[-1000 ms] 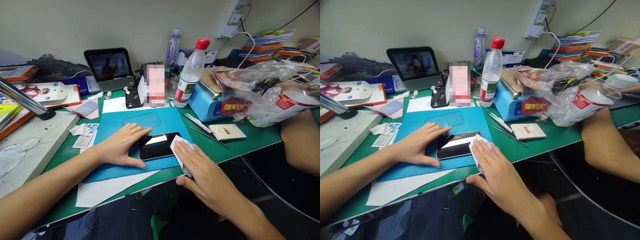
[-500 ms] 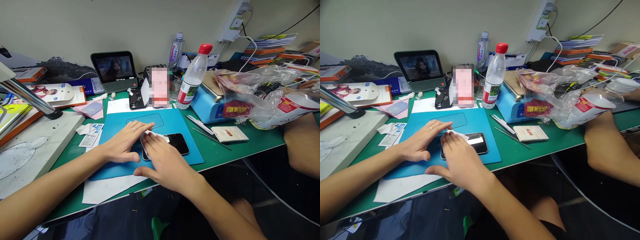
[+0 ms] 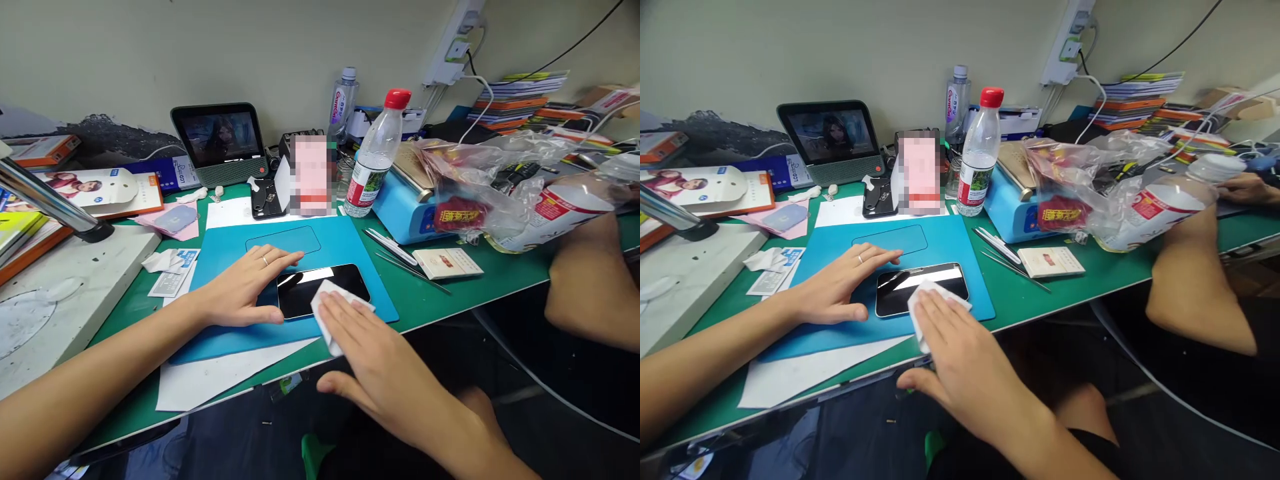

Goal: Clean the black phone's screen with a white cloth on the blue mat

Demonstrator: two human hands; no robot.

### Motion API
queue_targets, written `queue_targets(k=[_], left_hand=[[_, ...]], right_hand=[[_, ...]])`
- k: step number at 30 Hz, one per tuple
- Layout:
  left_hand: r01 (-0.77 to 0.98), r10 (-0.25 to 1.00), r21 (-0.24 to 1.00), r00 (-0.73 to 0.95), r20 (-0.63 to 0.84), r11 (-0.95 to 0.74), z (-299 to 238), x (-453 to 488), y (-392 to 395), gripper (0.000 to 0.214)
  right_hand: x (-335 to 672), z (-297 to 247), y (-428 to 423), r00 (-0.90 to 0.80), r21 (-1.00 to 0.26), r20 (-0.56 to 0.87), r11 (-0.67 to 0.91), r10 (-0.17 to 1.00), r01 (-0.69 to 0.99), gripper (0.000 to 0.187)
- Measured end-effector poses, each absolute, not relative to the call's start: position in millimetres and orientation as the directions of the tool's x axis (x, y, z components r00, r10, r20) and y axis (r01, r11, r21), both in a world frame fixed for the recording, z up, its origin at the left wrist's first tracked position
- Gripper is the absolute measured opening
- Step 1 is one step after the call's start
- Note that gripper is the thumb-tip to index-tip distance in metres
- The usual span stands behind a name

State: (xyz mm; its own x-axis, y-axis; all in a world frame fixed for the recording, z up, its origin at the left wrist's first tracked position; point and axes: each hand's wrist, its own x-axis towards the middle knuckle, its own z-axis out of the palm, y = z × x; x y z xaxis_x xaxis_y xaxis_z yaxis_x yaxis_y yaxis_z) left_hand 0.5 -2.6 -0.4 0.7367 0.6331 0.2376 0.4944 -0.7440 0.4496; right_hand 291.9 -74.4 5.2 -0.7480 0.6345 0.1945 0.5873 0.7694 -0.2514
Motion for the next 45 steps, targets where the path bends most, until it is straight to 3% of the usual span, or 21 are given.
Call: queue_targets(k=[5,10,17,25,30,35,40,45], left_hand=[[0.514,0.638,0.427,0.738,0.223,-0.744,-1,2,-3,0.097],[0.519,0.648,0.431,0.722,0.242,-0.739,0,2,-3,0.095],[0.519,0.663,0.437,0.687,0.298,-0.735,-3,0,-3,0.094],[0.507,0.632,0.421,0.735,0.244,-0.752,-2,2,-2,0.089],[0.515,0.618,0.39,0.757,0.212,-0.764,-1,3,-2,0.096],[0.528,0.613,0.348,0.761,0.211,-0.775,-2,5,-2,0.096],[0.537,0.626,0.355,0.749,0.217,-0.765,-2,7,-1,0.09],[0.514,0.627,0.388,0.733,0.265,-0.765,-2,4,-3,0.101]], right_hand=[[322,8,-54,-0.679,-0.253,0.157,0.694,0.717,0.674,0.074],[299,11,-27,-0.658,-0.264,0.091,0.655,0.747,0.708,0.085],[222,5,-40,-0.755,-0.34,0.171,0.757,0.633,0.558,0.095],[252,2,-70,-0.779,-0.271,0.139,0.78,0.611,0.564,0.081],[302,3,-69,-0.717,-0.193,0.154,0.733,0.68,0.653,0.073],[320,1,-51,-0.643,-0.232,0.13,0.653,0.755,0.721,0.065],[314,2,-29,-0.606,-0.277,0.084,0.603,0.791,0.748,0.069],[288,8,-18,-0.675,-0.289,0.072,0.663,0.734,0.69,0.082]])
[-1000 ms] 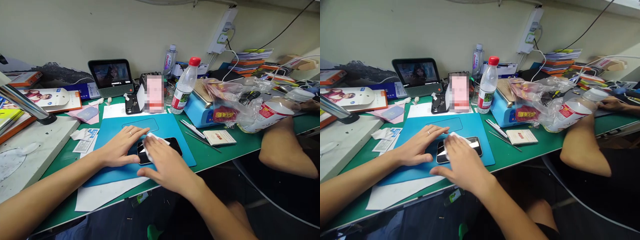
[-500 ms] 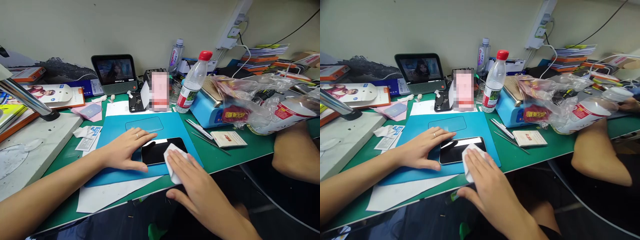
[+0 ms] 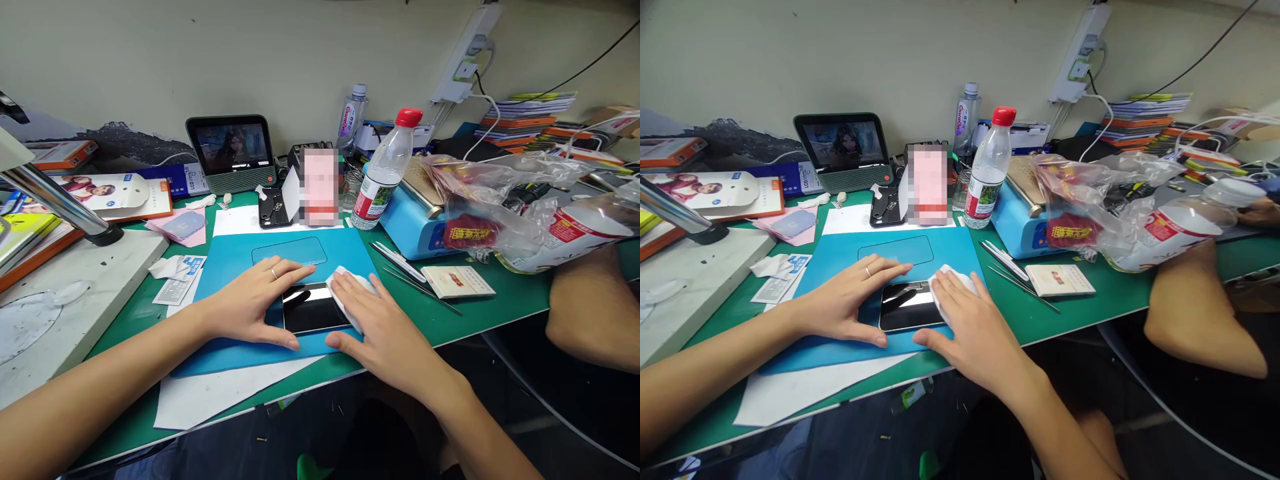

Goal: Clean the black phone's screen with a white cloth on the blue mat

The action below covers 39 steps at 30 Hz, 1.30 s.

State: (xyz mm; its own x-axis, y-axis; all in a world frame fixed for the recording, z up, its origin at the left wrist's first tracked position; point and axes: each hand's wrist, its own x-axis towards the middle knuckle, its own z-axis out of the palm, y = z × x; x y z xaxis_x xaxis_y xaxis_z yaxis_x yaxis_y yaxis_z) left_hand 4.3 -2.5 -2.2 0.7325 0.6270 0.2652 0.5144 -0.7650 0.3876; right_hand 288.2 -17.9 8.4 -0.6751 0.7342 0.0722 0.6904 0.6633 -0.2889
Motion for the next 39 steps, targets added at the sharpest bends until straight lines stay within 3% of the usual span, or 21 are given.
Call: queue_targets(k=[7,20,26,29,34,39], left_hand=[[0.465,0.648,0.478,0.673,0.355,-0.745,-4,-1,-2,0.091],[0.502,0.635,0.421,0.72,0.281,-0.755,-2,1,-3,0.084],[0.532,0.631,0.371,0.738,0.238,-0.761,-2,2,-3,0.091],[0.538,0.632,0.359,0.738,0.235,-0.762,-2,5,-3,0.096],[0.55,0.636,0.341,0.734,0.239,-0.763,-2,6,-4,0.095],[0.527,0.636,0.388,0.73,0.25,-0.757,-2,3,-1,0.107]], right_hand=[[220,8,-34,-0.764,-0.376,0.159,0.754,0.625,0.539,0.096],[246,-2,-78,-0.802,-0.23,0.136,0.806,0.582,0.545,0.084],[301,4,-73,-0.712,-0.205,0.069,0.708,0.699,0.675,0.078],[320,7,-58,-0.653,-0.251,0.057,0.644,0.755,0.722,0.073],[319,11,-32,-0.635,-0.349,0.044,0.608,0.771,0.713,0.071],[295,15,-13,-0.663,-0.294,0.033,0.641,0.748,0.709,0.082]])
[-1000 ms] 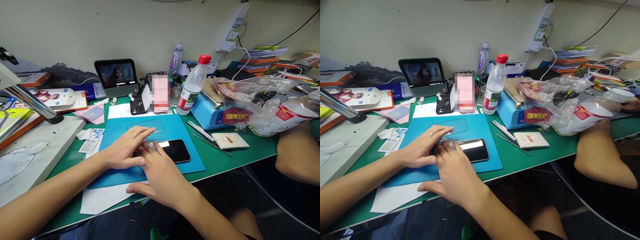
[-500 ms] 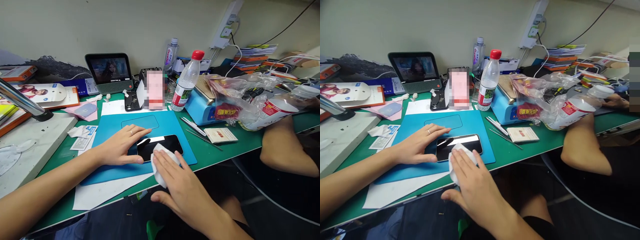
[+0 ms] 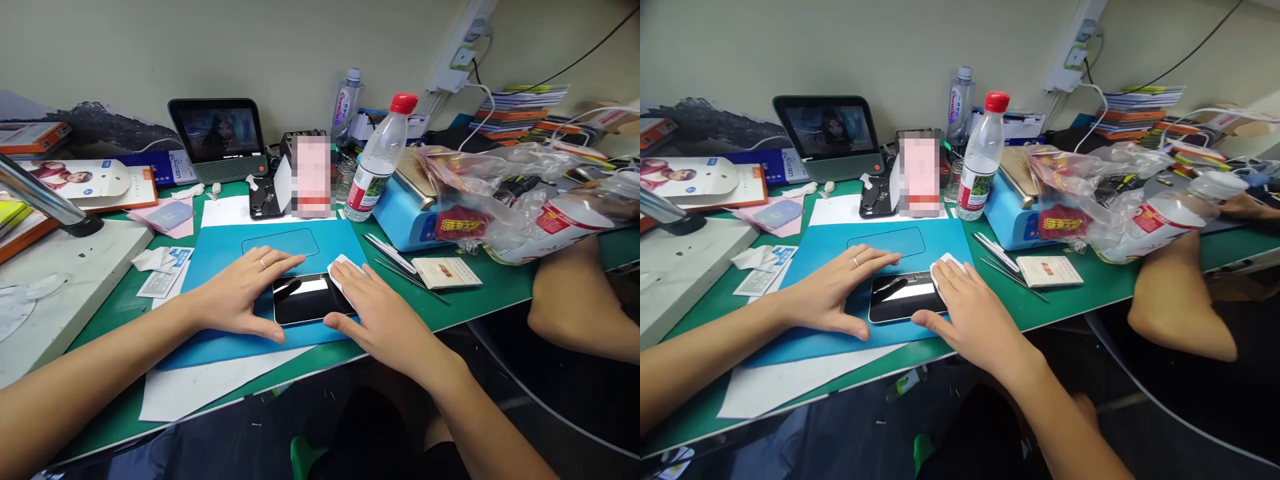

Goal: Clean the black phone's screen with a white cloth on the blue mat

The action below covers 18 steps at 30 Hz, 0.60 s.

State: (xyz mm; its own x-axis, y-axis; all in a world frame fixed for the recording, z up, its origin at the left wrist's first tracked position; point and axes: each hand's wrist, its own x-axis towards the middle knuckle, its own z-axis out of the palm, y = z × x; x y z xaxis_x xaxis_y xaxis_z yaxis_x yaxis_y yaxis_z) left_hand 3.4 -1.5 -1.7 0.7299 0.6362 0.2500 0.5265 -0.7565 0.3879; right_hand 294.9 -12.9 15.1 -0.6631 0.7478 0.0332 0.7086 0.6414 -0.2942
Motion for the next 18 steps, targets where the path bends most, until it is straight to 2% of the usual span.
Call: queue_targets(k=[5,8,13,18], left_hand=[[0.504,0.641,0.427,0.711,0.289,-0.751,-3,1,1,0.112],[0.486,0.634,0.445,0.717,0.29,-0.752,-3,0,2,0.105],[0.489,0.645,0.464,0.712,0.277,-0.739,-1,1,1,0.101],[0.486,0.638,0.467,0.727,0.254,-0.739,-1,-1,1,0.1]], right_hand=[[253,10,-15,-0.721,-0.248,0.07,0.712,0.689,0.657,0.095],[227,5,-25,-0.758,-0.278,0.121,0.755,0.641,0.594,0.092],[209,2,-38,-0.747,-0.258,0.133,0.75,0.652,0.609,0.095],[214,3,-47,-0.75,-0.234,0.145,0.759,0.645,0.608,0.085]])
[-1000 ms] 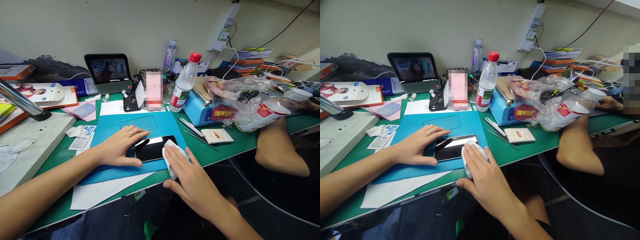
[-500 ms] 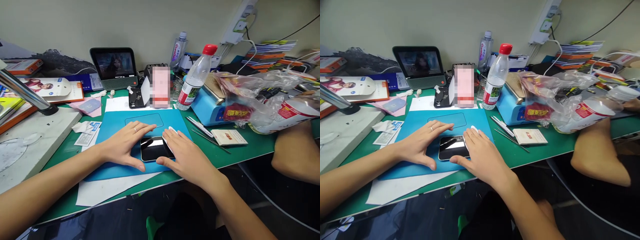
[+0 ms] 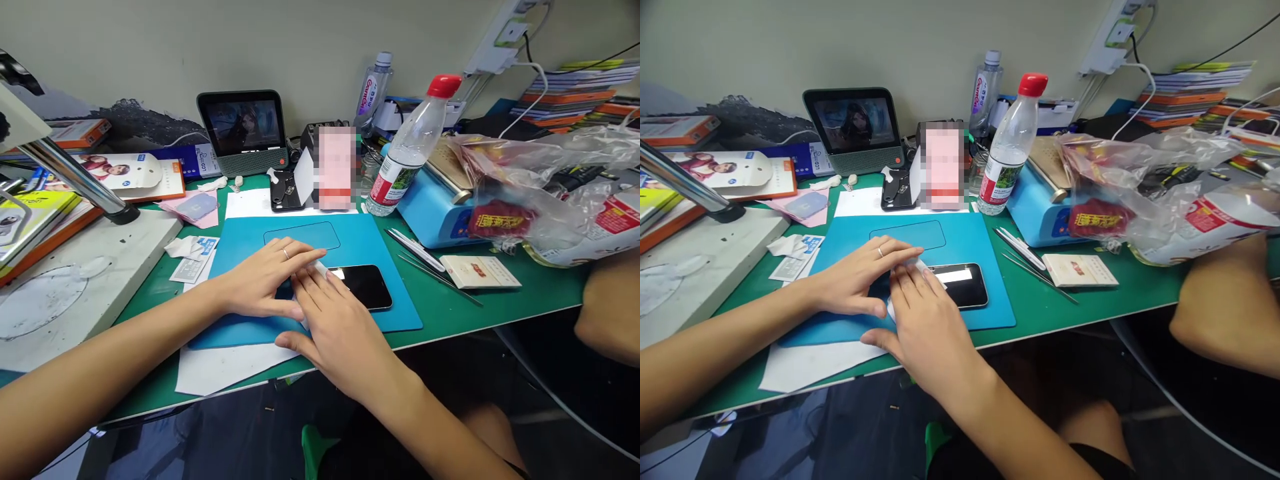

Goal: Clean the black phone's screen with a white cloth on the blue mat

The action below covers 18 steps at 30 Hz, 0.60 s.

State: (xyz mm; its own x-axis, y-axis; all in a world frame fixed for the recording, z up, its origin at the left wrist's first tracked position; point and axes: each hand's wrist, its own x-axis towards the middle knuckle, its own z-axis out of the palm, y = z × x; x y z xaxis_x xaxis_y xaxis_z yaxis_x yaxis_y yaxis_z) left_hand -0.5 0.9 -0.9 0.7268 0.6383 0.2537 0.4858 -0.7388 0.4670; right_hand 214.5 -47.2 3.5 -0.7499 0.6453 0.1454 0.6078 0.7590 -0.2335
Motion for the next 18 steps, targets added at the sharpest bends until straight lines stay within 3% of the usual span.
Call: queue_targets(k=[5,9,18], left_hand=[[0.499,0.628,0.429,0.74,0.242,-0.753,-2,-1,1,0.098],[0.509,0.626,0.413,0.747,0.224,-0.755,1,1,-1,0.1],[0.544,0.627,0.342,0.748,0.216,-0.766,0,5,-4,0.086]], right_hand=[[232,7,-64,-0.778,-0.241,0.134,0.781,0.614,0.575,0.088],[255,7,-72,-0.775,-0.281,0.132,0.773,0.619,0.569,0.073],[323,2,-71,-0.64,-0.263,0.114,0.644,0.76,0.718,0.066]])
